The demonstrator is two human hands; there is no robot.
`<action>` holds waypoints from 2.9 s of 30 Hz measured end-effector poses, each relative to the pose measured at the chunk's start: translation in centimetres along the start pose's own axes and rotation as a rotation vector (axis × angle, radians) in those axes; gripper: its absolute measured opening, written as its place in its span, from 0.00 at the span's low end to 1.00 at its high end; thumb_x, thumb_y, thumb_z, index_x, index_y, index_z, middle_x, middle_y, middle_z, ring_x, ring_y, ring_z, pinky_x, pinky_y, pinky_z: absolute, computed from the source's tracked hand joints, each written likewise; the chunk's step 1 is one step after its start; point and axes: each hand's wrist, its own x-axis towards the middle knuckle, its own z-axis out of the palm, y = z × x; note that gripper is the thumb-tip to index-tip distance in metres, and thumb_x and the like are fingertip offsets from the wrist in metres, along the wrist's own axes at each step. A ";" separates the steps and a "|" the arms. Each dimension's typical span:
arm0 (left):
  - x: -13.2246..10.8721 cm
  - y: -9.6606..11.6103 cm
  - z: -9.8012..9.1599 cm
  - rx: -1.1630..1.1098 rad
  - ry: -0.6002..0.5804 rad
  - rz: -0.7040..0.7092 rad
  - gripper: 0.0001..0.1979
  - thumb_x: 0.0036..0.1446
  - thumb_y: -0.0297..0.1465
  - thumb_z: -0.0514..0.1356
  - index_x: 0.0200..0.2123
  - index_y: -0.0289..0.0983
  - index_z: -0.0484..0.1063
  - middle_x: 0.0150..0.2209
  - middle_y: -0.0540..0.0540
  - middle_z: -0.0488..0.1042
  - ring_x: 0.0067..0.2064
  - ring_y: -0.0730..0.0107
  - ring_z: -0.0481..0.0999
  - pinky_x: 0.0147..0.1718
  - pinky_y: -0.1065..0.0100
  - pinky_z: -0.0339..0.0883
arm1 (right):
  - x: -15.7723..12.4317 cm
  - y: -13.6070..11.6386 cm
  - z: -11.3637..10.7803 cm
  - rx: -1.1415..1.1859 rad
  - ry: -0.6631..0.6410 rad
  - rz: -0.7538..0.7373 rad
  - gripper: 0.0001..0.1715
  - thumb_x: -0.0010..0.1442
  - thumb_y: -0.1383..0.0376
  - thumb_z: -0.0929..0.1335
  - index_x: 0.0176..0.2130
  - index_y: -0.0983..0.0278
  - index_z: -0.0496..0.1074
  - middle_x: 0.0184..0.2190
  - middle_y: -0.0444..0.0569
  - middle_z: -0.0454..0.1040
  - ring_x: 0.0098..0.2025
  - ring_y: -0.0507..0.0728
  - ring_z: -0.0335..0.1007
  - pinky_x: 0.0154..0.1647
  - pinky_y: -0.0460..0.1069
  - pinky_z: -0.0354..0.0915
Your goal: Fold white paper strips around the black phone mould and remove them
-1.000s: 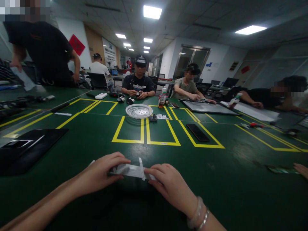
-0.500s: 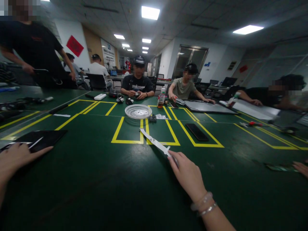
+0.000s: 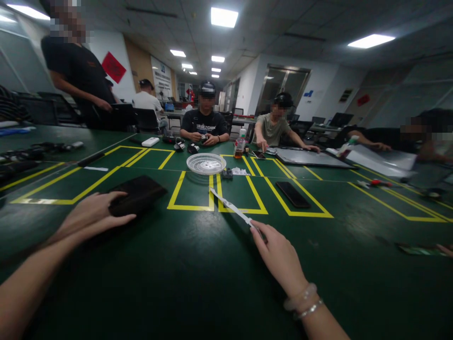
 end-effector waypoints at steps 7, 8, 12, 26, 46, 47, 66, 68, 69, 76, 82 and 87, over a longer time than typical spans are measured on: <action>-3.9 16.3 0.7 -0.221 -0.263 0.545 0.38 0.43 0.46 0.73 0.57 0.41 0.70 0.57 0.42 0.70 0.58 0.47 0.68 0.66 0.43 0.45 | 0.0 0.0 0.2 0.051 0.023 -0.013 0.21 0.70 0.57 0.59 0.54 0.59 0.73 0.47 0.52 0.79 0.41 0.59 0.79 0.38 0.53 0.74; -4.4 17.2 1.0 -0.249 -0.296 0.576 0.39 0.42 0.45 0.73 0.58 0.40 0.69 0.57 0.42 0.70 0.58 0.47 0.68 0.66 0.43 0.45 | 0.0 -0.1 0.2 0.064 0.019 -0.011 0.21 0.70 0.57 0.59 0.54 0.59 0.73 0.48 0.52 0.79 0.43 0.60 0.78 0.41 0.54 0.73; -5.1 18.2 2.6 -0.298 -0.330 0.627 0.40 0.43 0.44 0.74 0.59 0.40 0.69 0.60 0.41 0.67 0.61 0.47 0.65 0.67 0.43 0.42 | -0.1 -0.4 0.4 0.110 0.005 -0.027 0.21 0.71 0.57 0.60 0.55 0.59 0.72 0.50 0.51 0.77 0.47 0.60 0.77 0.47 0.55 0.72; -4.9 16.6 3.4 -0.191 -0.016 0.648 0.39 0.53 0.34 0.72 0.65 0.42 0.60 0.65 0.38 0.57 0.63 0.44 0.60 0.60 0.45 0.59 | -1.0 -2.2 0.9 0.224 -0.208 -0.516 0.18 0.69 0.64 0.63 0.57 0.56 0.71 0.51 0.48 0.77 0.51 0.56 0.74 0.51 0.53 0.70; -5.0 17.0 2.8 -0.157 -0.244 0.842 0.13 0.60 0.31 0.65 0.49 0.42 0.76 0.49 0.44 0.71 0.46 0.59 0.72 0.45 0.62 0.67 | -2.4 -4.0 0.4 -0.030 -0.238 -0.664 0.13 0.63 0.64 0.69 0.48 0.57 0.76 0.47 0.50 0.75 0.51 0.62 0.69 0.52 0.60 0.66; -5.0 17.1 2.8 -0.157 -0.246 0.840 0.13 0.60 0.32 0.66 0.48 0.42 0.76 0.49 0.44 0.72 0.46 0.59 0.72 0.46 0.62 0.67 | -2.5 -4.4 0.4 -0.048 -0.230 -0.672 0.13 0.62 0.64 0.69 0.48 0.58 0.76 0.47 0.51 0.75 0.50 0.62 0.69 0.52 0.61 0.66; -4.5 16.8 2.0 -0.215 -0.262 0.631 0.38 0.50 0.48 0.70 0.61 0.40 0.65 0.57 0.41 0.68 0.59 0.49 0.66 0.67 0.45 0.40 | -1.6 -2.7 0.8 0.013 -0.046 -0.607 0.17 0.65 0.65 0.67 0.53 0.58 0.74 0.51 0.52 0.75 0.53 0.62 0.69 0.58 0.63 0.63; -3.5 15.0 1.7 -0.179 -0.220 0.554 0.36 0.52 0.48 0.69 0.60 0.40 0.66 0.57 0.41 0.69 0.59 0.49 0.66 0.66 0.45 0.41 | -1.3 -2.3 1.0 0.034 -0.011 -0.603 0.17 0.65 0.65 0.67 0.53 0.58 0.73 0.51 0.52 0.75 0.52 0.61 0.69 0.57 0.63 0.64; -2.9 13.7 1.7 -0.149 -0.189 0.505 0.34 0.53 0.49 0.68 0.59 0.40 0.67 0.57 0.41 0.69 0.59 0.49 0.65 0.66 0.44 0.40 | -1.2 -2.2 1.2 0.047 -0.005 -0.603 0.17 0.65 0.66 0.67 0.53 0.58 0.74 0.51 0.52 0.75 0.52 0.61 0.69 0.56 0.63 0.64; -0.1 2.3 1.4 0.174 -0.085 -0.066 0.33 0.58 0.55 0.59 0.55 0.35 0.70 0.57 0.37 0.69 0.58 0.44 0.65 0.62 0.45 0.48 | -1.4 -2.2 1.5 0.080 -0.038 -0.579 0.16 0.64 0.67 0.67 0.51 0.58 0.75 0.49 0.50 0.76 0.51 0.60 0.71 0.54 0.61 0.66; -1.4 -4.5 -0.5 0.253 -0.148 -0.445 0.44 0.58 0.61 0.49 0.56 0.26 0.71 0.48 0.27 0.72 0.50 0.34 0.70 0.46 0.45 0.63 | -1.3 -2.1 1.4 0.044 -0.074 -0.517 0.15 0.64 0.66 0.67 0.51 0.58 0.75 0.48 0.49 0.76 0.50 0.60 0.71 0.53 0.61 0.67; -2.5 -8.8 -0.2 0.192 -0.165 -0.695 0.55 0.44 0.68 0.51 0.57 0.25 0.69 0.47 0.25 0.71 0.50 0.25 0.69 0.39 0.47 0.61 | -1.2 -2.1 1.3 0.026 -0.068 -0.490 0.14 0.64 0.66 0.67 0.50 0.59 0.76 0.47 0.50 0.77 0.49 0.61 0.71 0.52 0.61 0.67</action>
